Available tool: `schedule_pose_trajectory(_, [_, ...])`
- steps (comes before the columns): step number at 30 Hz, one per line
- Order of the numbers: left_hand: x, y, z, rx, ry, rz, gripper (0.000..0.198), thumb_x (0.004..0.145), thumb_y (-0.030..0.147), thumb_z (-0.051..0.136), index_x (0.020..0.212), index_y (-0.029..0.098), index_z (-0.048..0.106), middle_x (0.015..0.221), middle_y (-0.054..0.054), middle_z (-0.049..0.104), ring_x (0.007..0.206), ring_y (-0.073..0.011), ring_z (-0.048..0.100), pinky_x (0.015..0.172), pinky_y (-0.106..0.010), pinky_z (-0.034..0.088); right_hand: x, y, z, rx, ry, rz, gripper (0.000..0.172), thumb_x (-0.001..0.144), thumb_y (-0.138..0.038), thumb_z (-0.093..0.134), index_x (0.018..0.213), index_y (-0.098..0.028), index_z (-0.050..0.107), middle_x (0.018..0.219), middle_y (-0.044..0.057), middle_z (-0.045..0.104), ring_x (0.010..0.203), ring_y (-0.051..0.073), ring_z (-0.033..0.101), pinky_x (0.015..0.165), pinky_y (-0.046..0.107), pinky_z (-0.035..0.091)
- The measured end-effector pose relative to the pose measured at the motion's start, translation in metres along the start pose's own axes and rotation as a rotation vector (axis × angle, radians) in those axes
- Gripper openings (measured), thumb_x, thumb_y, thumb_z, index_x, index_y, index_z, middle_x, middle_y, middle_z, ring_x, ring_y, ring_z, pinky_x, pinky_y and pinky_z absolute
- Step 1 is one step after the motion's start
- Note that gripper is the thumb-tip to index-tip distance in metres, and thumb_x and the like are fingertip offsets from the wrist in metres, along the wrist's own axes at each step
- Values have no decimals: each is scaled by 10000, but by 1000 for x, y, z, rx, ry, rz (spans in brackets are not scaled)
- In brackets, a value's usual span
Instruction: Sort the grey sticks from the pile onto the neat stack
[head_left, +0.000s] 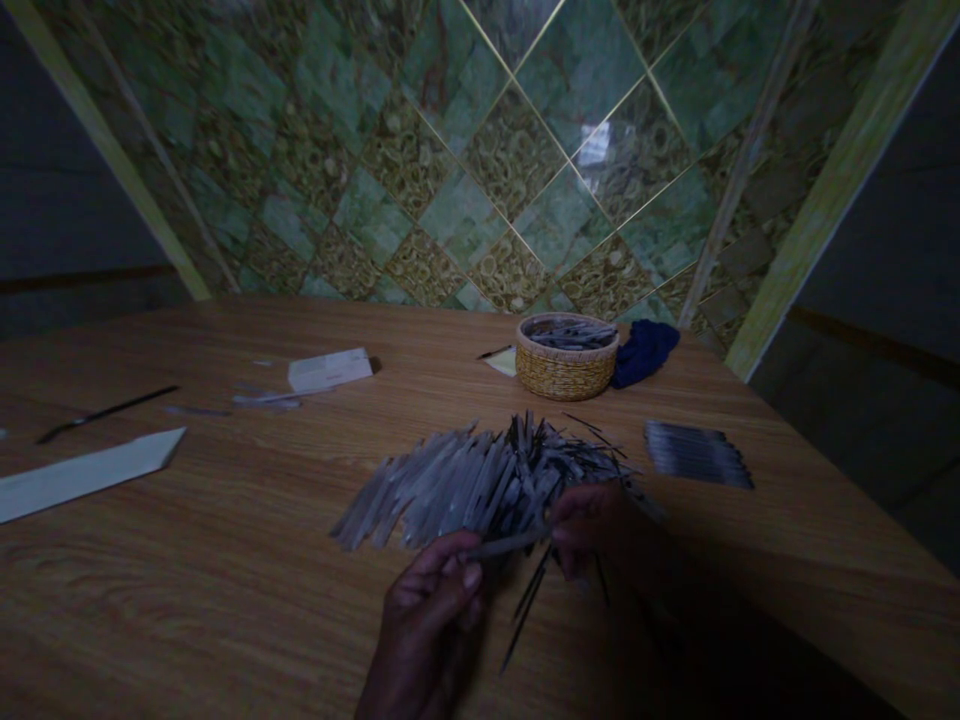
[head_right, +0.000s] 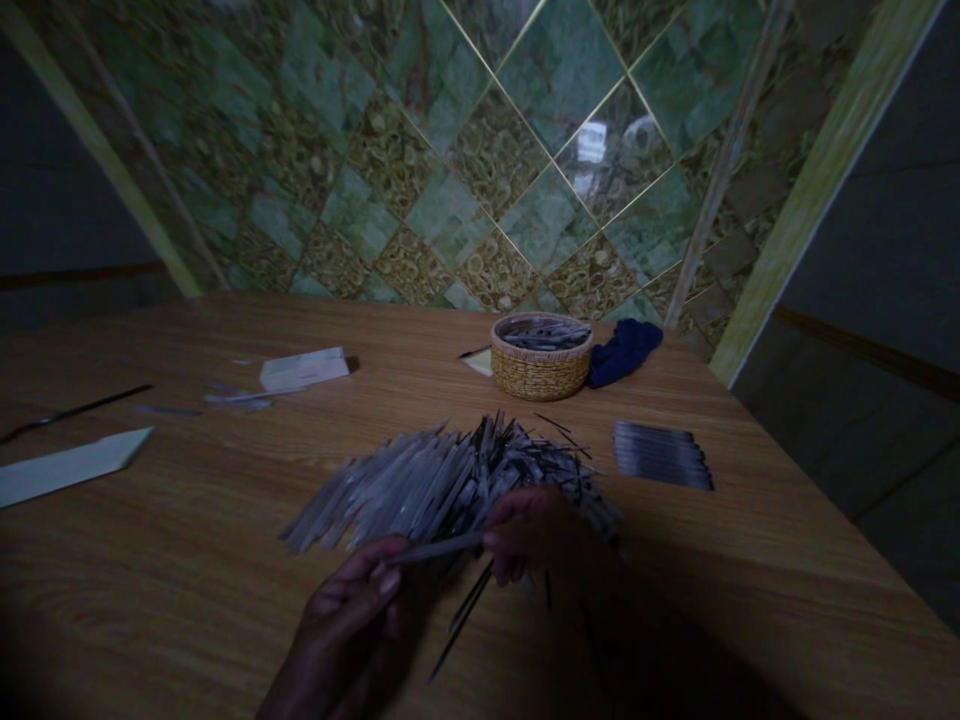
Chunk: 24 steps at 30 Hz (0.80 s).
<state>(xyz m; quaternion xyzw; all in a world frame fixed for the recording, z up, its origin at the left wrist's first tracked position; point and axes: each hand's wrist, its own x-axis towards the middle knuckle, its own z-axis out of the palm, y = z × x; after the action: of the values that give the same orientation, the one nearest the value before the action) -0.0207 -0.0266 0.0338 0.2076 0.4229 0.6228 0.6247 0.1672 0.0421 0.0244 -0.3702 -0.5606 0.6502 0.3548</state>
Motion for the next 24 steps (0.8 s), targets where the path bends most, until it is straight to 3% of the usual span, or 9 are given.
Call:
schedule_pose_trajectory(5, [0,-2,-2,-22,-13,12,288,482,171,827,743,156,705,605,20,637,545,-67,546,524,-136,442,-8,8,17,-159,-93,54,232,640,-354,660,698,-135,614,488,-33,585,413,85,524,420,179,373])
schedule_pose_trajectory(10, [2,-4,-2,-21,-111,70,188,602,206,764,769,146,701,812,-35,683,751,-143,606,677,-206,485,-15,-5,16,-623,-266,-140,206,724,-331,592,702,-144,676,605,-20,609,565,86,537,517,172,358])
schedule_pose_trajectory(13, [1,-3,-1,-13,-135,69,158,638,233,738,771,160,693,841,-66,700,810,-205,627,745,-302,492,-13,-17,3,-969,-206,-121,278,785,-352,512,735,-145,691,635,0,634,590,103,551,527,186,346])
schedule_pose_trajectory(17, [-3,-6,3,112,-98,139,151,661,256,721,776,163,691,751,-65,706,715,-178,630,701,-271,479,-10,-26,-2,-1464,-120,98,268,748,-318,516,765,-126,702,764,93,685,688,191,609,537,234,353])
schedule_pose_trajectory(20, [-5,-11,5,200,-81,187,161,660,270,720,771,156,700,714,-52,693,679,-162,614,665,-253,471,-11,-27,6,-1554,-74,232,284,730,-303,516,852,-126,701,862,139,689,759,239,629,555,256,374])
schedule_pose_trajectory(24, [-5,-14,4,242,-116,196,184,641,276,731,776,152,716,709,-50,688,664,-164,606,653,-264,474,-12,-22,11,-1481,-66,225,261,687,-250,527,822,-112,703,839,149,686,719,229,620,517,246,344])
